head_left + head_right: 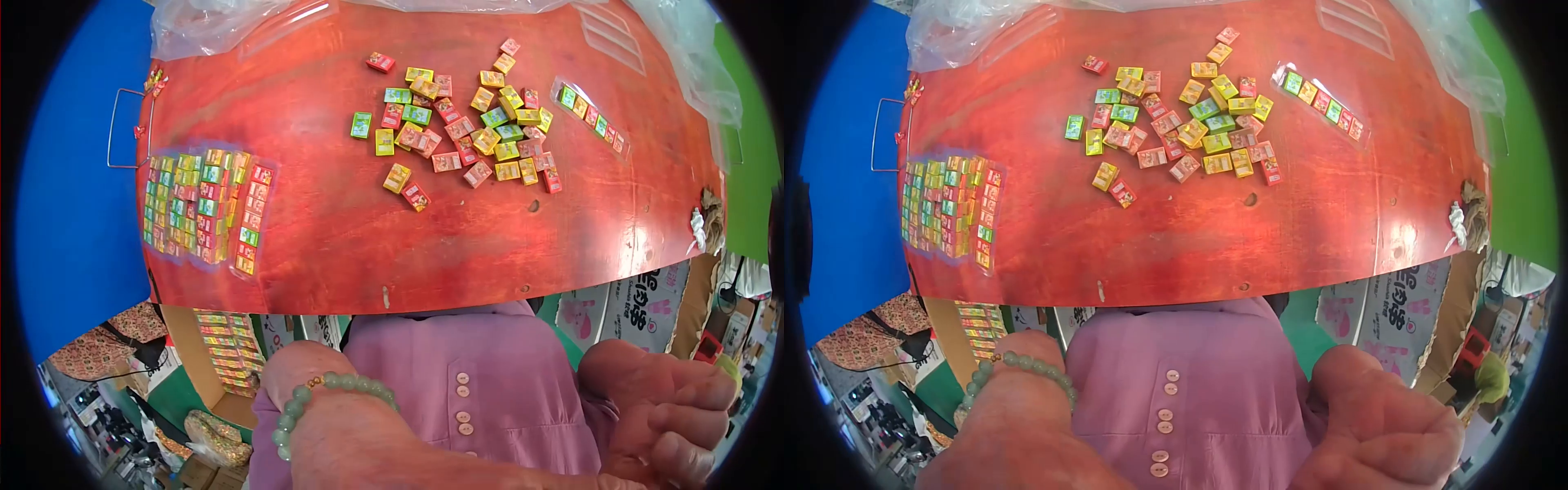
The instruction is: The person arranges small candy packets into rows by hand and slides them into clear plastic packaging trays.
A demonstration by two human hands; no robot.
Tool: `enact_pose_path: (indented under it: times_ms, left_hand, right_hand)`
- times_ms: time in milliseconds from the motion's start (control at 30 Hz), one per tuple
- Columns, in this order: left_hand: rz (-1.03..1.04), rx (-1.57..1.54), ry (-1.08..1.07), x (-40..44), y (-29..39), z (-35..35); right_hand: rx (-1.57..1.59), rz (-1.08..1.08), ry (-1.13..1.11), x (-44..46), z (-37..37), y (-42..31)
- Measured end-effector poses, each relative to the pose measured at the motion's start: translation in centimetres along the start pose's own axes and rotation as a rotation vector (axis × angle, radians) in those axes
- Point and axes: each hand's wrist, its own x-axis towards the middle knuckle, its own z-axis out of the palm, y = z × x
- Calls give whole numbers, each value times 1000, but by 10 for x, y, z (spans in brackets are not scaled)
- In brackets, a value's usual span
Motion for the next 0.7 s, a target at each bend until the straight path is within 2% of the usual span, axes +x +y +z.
enact_pose_path:
  times_ms: [67, 200, 300, 400, 500, 600, 700]
  left_hand:
    - [7, 6, -9, 2, 0, -1]
    - [14, 9, -22, 4, 0, -2]
    - [5, 8, -34, 9, 1, -5]
    - [1, 20, -48, 16, 4, -10]
    - [-7, 30, -68, 30, 7, -19]
    - [-3, 41, -86, 43, 13, -22]
    - [6, 32, -109, 52, 15, -15]
  right_hand:
    - [-10, -124, 70, -2, 7, 8]
    - [-49, -149, 113, 1, 18, 10]
    - [-260, -110, 247, 9, 30, 5]
    - [-236, -295, 407, 20, 28, 23]
    - [-212, -377, 574, 41, 28, 30]
    - [-198, -452, 647, 60, 26, 35]
    - [-313, -471, 706, 67, 23, 38]
